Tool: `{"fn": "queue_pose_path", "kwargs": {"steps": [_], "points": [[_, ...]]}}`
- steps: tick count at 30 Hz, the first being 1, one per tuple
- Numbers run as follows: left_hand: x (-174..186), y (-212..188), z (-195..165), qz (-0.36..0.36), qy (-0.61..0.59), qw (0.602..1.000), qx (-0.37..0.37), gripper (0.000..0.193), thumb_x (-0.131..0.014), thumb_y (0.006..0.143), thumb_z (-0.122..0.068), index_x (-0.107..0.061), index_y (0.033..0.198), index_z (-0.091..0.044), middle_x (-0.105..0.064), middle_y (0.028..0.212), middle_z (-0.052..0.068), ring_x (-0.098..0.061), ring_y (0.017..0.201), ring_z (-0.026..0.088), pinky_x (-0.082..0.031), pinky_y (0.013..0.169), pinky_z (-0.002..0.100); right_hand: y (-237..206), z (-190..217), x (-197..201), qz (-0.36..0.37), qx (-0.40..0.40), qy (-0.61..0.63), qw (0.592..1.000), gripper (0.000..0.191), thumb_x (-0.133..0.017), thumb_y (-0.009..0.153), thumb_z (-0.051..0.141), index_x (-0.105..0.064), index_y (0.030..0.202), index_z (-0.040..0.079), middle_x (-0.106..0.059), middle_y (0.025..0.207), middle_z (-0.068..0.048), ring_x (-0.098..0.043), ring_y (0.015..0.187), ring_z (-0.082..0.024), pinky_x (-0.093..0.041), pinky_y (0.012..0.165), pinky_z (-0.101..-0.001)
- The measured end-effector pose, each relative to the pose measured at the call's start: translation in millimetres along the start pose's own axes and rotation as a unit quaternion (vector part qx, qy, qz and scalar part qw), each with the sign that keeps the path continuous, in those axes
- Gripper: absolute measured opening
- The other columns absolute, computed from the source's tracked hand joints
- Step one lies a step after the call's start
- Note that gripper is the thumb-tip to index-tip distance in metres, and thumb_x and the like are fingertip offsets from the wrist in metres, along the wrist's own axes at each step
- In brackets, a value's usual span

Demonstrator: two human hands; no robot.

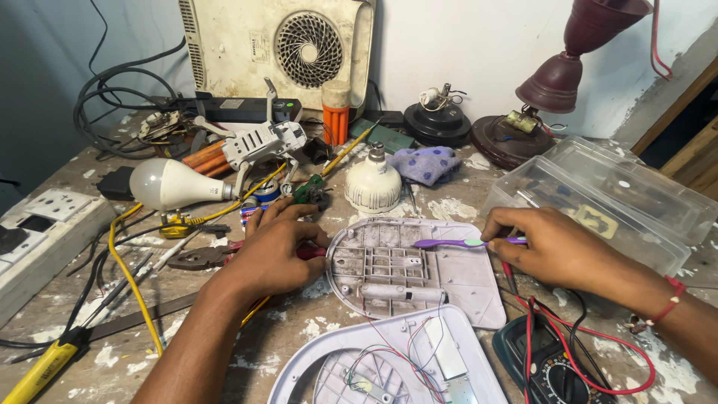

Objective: The person scrubs dust off a disassembled plastic lamp housing with a toothbrush, then wipes the housing with a cloth, and finally picks up a multimeter from the workbench.

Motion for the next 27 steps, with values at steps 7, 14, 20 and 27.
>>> {"fn": "queue_pose_path", "kwargs": {"steps": [7, 14, 20, 27], "points": [[-0.2, -0.6, -0.3, 0.001, 0.005, 1.0, -0.001, 0.041, -0.08, 0.067, -0.035, -0.082, 0.106, -0.025, -0.048, 0.153, 0.003, -0.019, 0.153, 0.031, -0.005, 0.122, 0.056, -3.6, -4.0, -3.9, -0.067, -0.017, -0.062, 0.996, 0.021, -0.073, 0.083, 0.021, -0.071, 0.102, 0.011, -0.077, 0.095, -0.009, -0.073, 0.091, -0.03, -0.055, 0.079, -0.0421], [0.6, 0.1, -0.7, 0.001, 0.002, 1.0, 0.005, 0.042, -0.08, 0.066, -0.034, -0.082, 0.107, -0.025, -0.047, 0.153, 0.003, -0.019, 0.153, 0.031, -0.005, 0.122, 0.055, -4.3, -29.8, 1.3, 0.004, -0.051, -0.004, 0.999, 0.022, -0.074, 0.082, 0.022, -0.072, 0.101, 0.012, -0.08, 0.091, -0.007, -0.076, 0.092, -0.024, -0.058, 0.081, -0.0388], [-0.1, -0.7, -0.4, 0.004, 0.002, 1.0, 0.006, 0.041, -0.079, 0.067, -0.035, -0.083, 0.107, -0.025, -0.046, 0.153, 0.003, -0.02, 0.153, 0.031, -0.006, 0.122, 0.055, -10.8, -10.4, 7.8, -0.019, -0.014, -0.041, 0.999, 0.021, -0.071, 0.08, 0.02, -0.073, 0.1, 0.012, -0.079, 0.091, -0.009, -0.075, 0.09, -0.027, -0.056, 0.08, -0.0409], [11.9, -6.5, -10.6, -0.04, 0.001, 0.999, -0.023, 0.042, -0.081, 0.065, -0.034, -0.084, 0.105, -0.024, -0.051, 0.151, 0.005, -0.027, 0.149, 0.032, -0.011, 0.121, 0.055, -21.8, -4.8, 35.5, -0.078, -0.095, 0.002, 0.992, 0.026, -0.073, 0.083, 0.022, -0.071, 0.106, 0.011, -0.076, 0.089, -0.011, -0.076, 0.08, -0.026, -0.057, 0.072, -0.0404]]}}
Point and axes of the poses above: each hand's wrist, its own y-axis towards the middle knuckle, its own x-axis out of the back of the hand, z = x × y, the point moved 10 cm from there along y, towards the middle knuckle
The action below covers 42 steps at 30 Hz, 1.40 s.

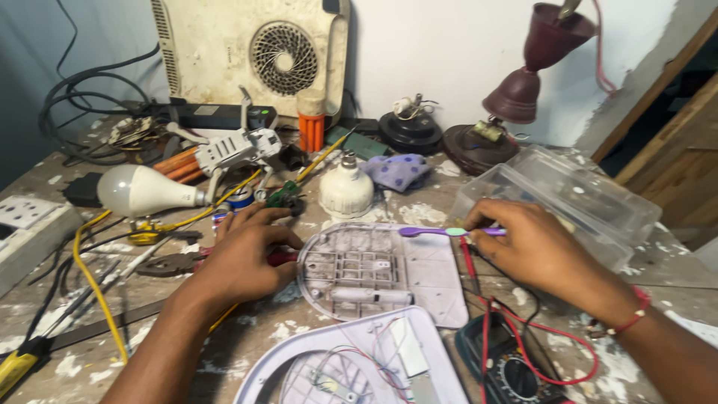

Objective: The person scrubs dust off a disassembled plastic lamp housing with a toothbrush, then wipes the housing with a cloth, and finally picks up a multimeter from the workbench.

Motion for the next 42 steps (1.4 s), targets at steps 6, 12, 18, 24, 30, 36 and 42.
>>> {"fn": "queue_pose_path", "kwargs": {"steps": [6, 12, 18, 24, 30, 36, 42], "points": [[17.1, -10.3, -21.3, -0.083, -0.032, 0.992, -0.09, 0.04, -0.081, 0.065, -0.028, -0.08, 0.102, -0.011, -0.061, 0.138, 0.013, -0.051, 0.131, 0.035, -0.036, 0.11, 0.048, -6.9, 23.2, -10.5, 0.003, 0.069, 0.065, 0.996, 0.019, -0.071, 0.079, 0.014, -0.071, 0.097, 0.007, -0.077, 0.087, -0.011, -0.075, 0.078, -0.025, -0.056, 0.071, -0.0384], [20.5, -16.8, -41.4, -0.089, -0.058, 0.986, -0.131, 0.038, -0.077, 0.075, -0.024, -0.076, 0.106, -0.003, -0.069, 0.122, 0.016, -0.066, 0.113, 0.035, -0.05, 0.098, 0.042, -6.7, 56.6, -15.9, -0.047, 0.149, 0.111, 0.981, 0.018, -0.07, 0.081, 0.01, -0.071, 0.098, 0.005, -0.076, 0.089, -0.014, -0.074, 0.085, -0.027, -0.055, 0.073, -0.0386], [19.3, -14.3, -50.3, -0.037, -0.074, 0.994, -0.073, 0.037, -0.074, 0.078, -0.024, -0.074, 0.109, -0.005, -0.073, 0.11, 0.013, -0.072, 0.097, 0.029, -0.059, 0.082, 0.038, -13.2, 80.3, -11.1, -0.025, 0.082, 0.137, 0.987, 0.017, -0.07, 0.086, 0.016, -0.07, 0.1, 0.006, -0.073, 0.082, -0.014, -0.072, 0.075, -0.029, -0.054, 0.068, -0.0408], [24.9, -18.1, -49.5, -0.056, -0.097, 0.992, -0.049, 0.04, -0.079, 0.079, -0.028, -0.074, 0.112, -0.007, -0.075, 0.104, 0.011, -0.076, 0.086, 0.026, -0.061, 0.074, 0.037, -36.2, 115.9, 8.8, -0.059, 0.139, 0.139, 0.979, 0.015, -0.069, 0.087, 0.014, -0.069, 0.099, 0.005, -0.071, 0.084, -0.015, -0.069, 0.074, -0.031, -0.051, 0.066, -0.0422], [14.1, -21.4, -62.3, -0.052, -0.124, 0.989, -0.068, 0.039, -0.078, 0.08, -0.03, -0.076, 0.115, -0.013, -0.076, 0.095, 0.012, -0.073, 0.073, 0.028, -0.056, 0.062, 0.039, -22.0, 119.3, -13.7, -0.012, 0.109, 0.174, 0.979, 0.016, -0.068, 0.085, 0.014, -0.069, 0.099, 0.006, -0.071, 0.081, -0.014, -0.071, 0.074, -0.029, -0.052, 0.067, -0.0407], [12.9, -21.3, -51.7, -0.066, -0.106, 0.989, -0.075, 0.028, -0.072, 0.088, -0.024, -0.076, 0.113, -0.011, -0.076, 0.087, 0.014, -0.069, 0.069, 0.032, -0.053, 0.063, 0.041, -68.2, 178.8, 27.1, -0.25, 0.275, -0.028, 0.928, 0.023, -0.07, 0.086, 0.015, -0.067, 0.107, 0.004, -0.069, 0.103, -0.019, -0.068, 0.093, -0.036, -0.051, 0.08, -0.0462], [7.5, -23.4, -14.2, -0.093, -0.109, 0.99, -0.02, 0.027, -0.073, 0.09, -0.025, -0.076, 0.11, -0.008, -0.073, 0.086, 0.012, -0.066, 0.068, 0.024, -0.054, 0.06, 0.038, -118.3, 207.6, -6.0, -0.167, 0.442, -0.071, 0.878, 0.029, -0.069, 0.088, 0.017, -0.066, 0.114, 0.004, -0.067, 0.111, -0.019, -0.065, 0.102, -0.037, -0.049, 0.087, -0.0469]]}}
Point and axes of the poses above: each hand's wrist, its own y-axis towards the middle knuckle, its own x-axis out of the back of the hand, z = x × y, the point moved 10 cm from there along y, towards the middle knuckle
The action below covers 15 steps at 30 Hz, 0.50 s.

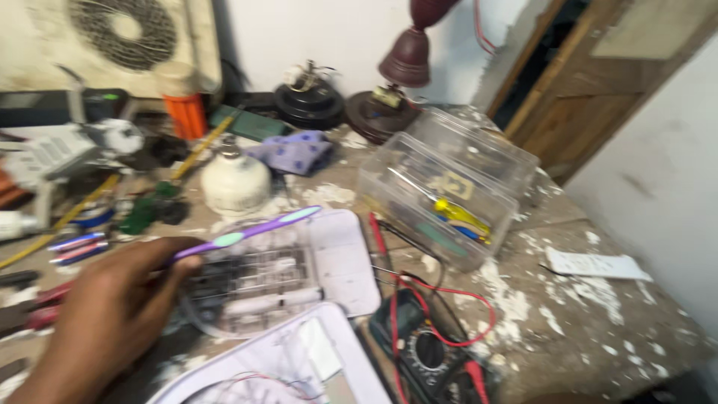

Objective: The person scrubs dust off a disassembled plastic lamp housing with a toothbrush, then wipes the housing with a cloth, and finally picks up a multimeter from the workbench.

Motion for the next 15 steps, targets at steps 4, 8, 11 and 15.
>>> {"fn": "queue_pose_path", "kwargs": {"steps": [4, 8, 11, 15], "points": [[-8.3, -2.8, 15.0, -0.011, -0.041, 0.999, 0.003, 0.027, -0.07, 0.093, -0.021, -0.077, 0.116, -0.008, -0.07, 0.087, 0.01, -0.068, 0.07, 0.02, -0.056, 0.062, 0.033, -13.8, -8.1, -3.1, 0.006, 0.02, 0.01, 1.0, 0.034, -0.069, 0.089, 0.019, -0.065, 0.119, 0.005, -0.065, 0.116, -0.019, -0.063, 0.107, -0.037, -0.048, 0.092, -0.0474], [-12.5, 0.8, 17.1, -0.018, -0.06, 0.998, -0.008, 0.025, -0.071, 0.094, -0.021, -0.077, 0.115, -0.008, -0.07, 0.081, 0.008, -0.068, 0.069, 0.017, -0.057, 0.059, 0.032, -19.9, -14.9, 1.9, 0.013, 0.027, 0.018, 0.999, 0.038, -0.069, 0.09, 0.02, -0.064, 0.124, 0.005, -0.063, 0.121, -0.019, -0.062, 0.113, -0.038, -0.047, 0.097, -0.0479], [-9.6, -2.0, 17.4, 0.009, -0.022, 1.0, 0.02, 0.028, -0.074, 0.088, -0.02, -0.078, 0.114, -0.009, -0.07, 0.084, 0.009, -0.066, 0.066, 0.02, -0.055, 0.058, 0.033, -13.4, -10.9, -6.4, 0.017, 0.012, 0.026, 0.999, 0.041, -0.069, 0.091, 0.021, -0.063, 0.127, 0.005, -0.062, 0.125, -0.02, -0.06, 0.117, -0.038, -0.046, 0.1, -0.0482], [-3.5, -3.2, -3.0, -0.002, 0.004, 1.0, 0.004, 0.027, -0.077, 0.086, -0.026, -0.076, 0.107, -0.008, -0.074, 0.079, 0.013, -0.065, 0.063, 0.023, -0.053, 0.057, 0.036, -4.9, -29.5, -31.3, 0.04, -0.059, 0.02, 0.997, 0.045, -0.069, 0.092, 0.023, -0.062, 0.132, 0.005, -0.06, 0.131, -0.02, -0.059, 0.123, -0.038, -0.045, 0.105, -0.0487]]}}
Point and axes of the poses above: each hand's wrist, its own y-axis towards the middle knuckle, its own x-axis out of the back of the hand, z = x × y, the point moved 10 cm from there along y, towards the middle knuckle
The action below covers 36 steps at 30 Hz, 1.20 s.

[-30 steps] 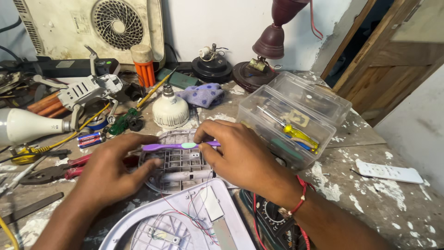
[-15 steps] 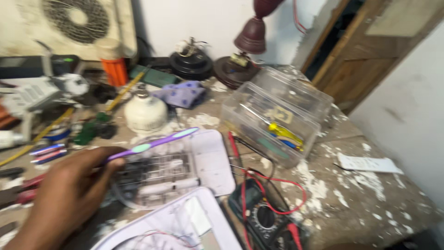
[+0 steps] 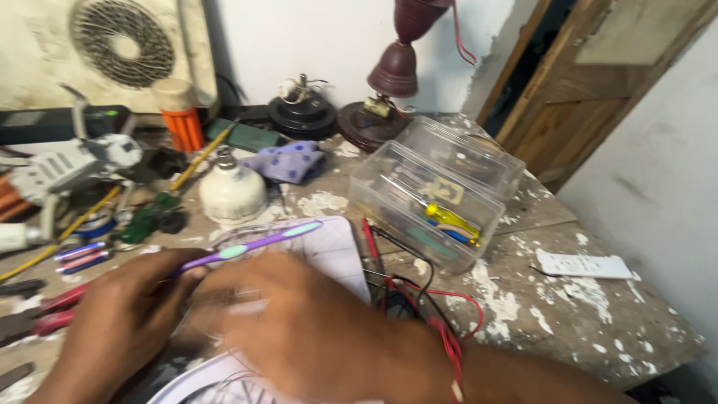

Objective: The person scrubs dust off a disassembled plastic lamp housing with a toothbrush, then wipes the housing with a cloth, and finally picks up a multimeter from the workbench.

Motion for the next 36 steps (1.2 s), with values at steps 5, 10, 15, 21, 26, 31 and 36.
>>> {"fn": "queue_pose_path", "kwargs": {"steps": [5, 10, 15, 21, 26, 31, 36], "points": [[-1.9, 5.5, -19.4, -0.004, -0.027, 0.999, -0.018, 0.025, -0.072, 0.086, -0.025, -0.077, 0.106, -0.011, -0.076, 0.082, 0.011, -0.067, 0.059, 0.024, -0.052, 0.057, 0.038, -3.2, -96.8, -39.1, 0.049, -0.193, 0.074, 0.977, 0.036, -0.067, 0.09, 0.022, -0.067, 0.125, 0.011, -0.067, 0.116, -0.012, -0.061, 0.113, -0.035, -0.045, 0.094, -0.051], [-4.7, 9.5, -26.1, -0.008, -0.022, 0.999, -0.031, 0.027, -0.071, 0.089, -0.026, -0.075, 0.111, -0.01, -0.075, 0.085, 0.013, -0.067, 0.064, 0.025, -0.051, 0.059, 0.039, -14.7, -131.1, -60.9, 0.064, -0.209, 0.126, 0.968, 0.024, -0.064, 0.094, 0.02, -0.072, 0.115, 0.011, -0.071, 0.104, -0.011, -0.067, 0.103, -0.034, -0.052, 0.088, -0.0456], [-20.4, 12.4, -9.2, 0.02, -0.094, 0.995, 0.033, 0.028, -0.068, 0.093, -0.027, -0.073, 0.114, -0.009, -0.075, 0.084, 0.012, -0.07, 0.068, 0.024, -0.053, 0.063, 0.038, -12.9, -138.7, -68.1, 0.083, -0.214, 0.095, 0.969, 0.027, -0.067, 0.092, 0.022, -0.073, 0.116, 0.013, -0.068, 0.095, -0.012, -0.066, 0.095, -0.035, -0.051, 0.08, -0.0475], [-5.6, 17.3, -2.1, -0.052, -0.106, 0.993, -0.003, 0.033, -0.074, 0.088, -0.026, -0.072, 0.113, -0.005, -0.075, 0.092, 0.012, -0.073, 0.077, 0.021, -0.056, 0.069, 0.034, -12.6, -141.3, -78.0, 0.129, -0.266, 0.077, 0.952, 0.029, -0.065, 0.092, 0.029, -0.074, 0.117, 0.017, -0.068, 0.097, -0.01, -0.066, 0.095, -0.034, -0.051, 0.08, -0.047], [-1.4, 18.1, 2.3, -0.071, -0.078, 0.994, -0.002, 0.034, -0.078, 0.086, -0.028, -0.074, 0.111, -0.005, -0.075, 0.092, 0.012, -0.072, 0.076, 0.023, -0.055, 0.068, 0.035, -12.3, -145.0, -81.1, 0.167, -0.258, 0.035, 0.951, 0.028, -0.062, 0.095, 0.027, -0.074, 0.118, 0.016, -0.067, 0.097, -0.011, -0.065, 0.097, -0.034, -0.05, 0.08, -0.0484], [-0.8, 17.1, 0.7, -0.083, 0.029, 0.995, -0.041, 0.031, -0.08, 0.078, -0.024, -0.076, 0.106, -0.011, -0.072, 0.099, 0.006, -0.064, 0.099, 0.026, -0.046, 0.085, 0.041, -24.5, -160.9, -67.7, 0.129, -0.257, 0.018, 0.958, 0.039, -0.06, 0.086, 0.008, -0.075, 0.121, 0.018, -0.066, 0.099, -0.012, -0.066, 0.093, -0.032, -0.051, 0.08, -0.0458], [-4.0, 18.8, 14.7, -0.085, 0.095, 0.992, -0.009, 0.028, -0.077, 0.078, -0.025, -0.078, 0.105, -0.017, -0.07, 0.107, 0.004, -0.057, 0.112, 0.029, -0.036, 0.096, 0.047, -46.2, -169.4, -65.3, 0.149, -0.244, 0.047, 0.957, 0.041, -0.061, 0.084, 0.005, -0.076, 0.12, 0.018, -0.065, 0.094, -0.012, -0.066, 0.089, -0.03, -0.051, 0.079, -0.0429]]}}
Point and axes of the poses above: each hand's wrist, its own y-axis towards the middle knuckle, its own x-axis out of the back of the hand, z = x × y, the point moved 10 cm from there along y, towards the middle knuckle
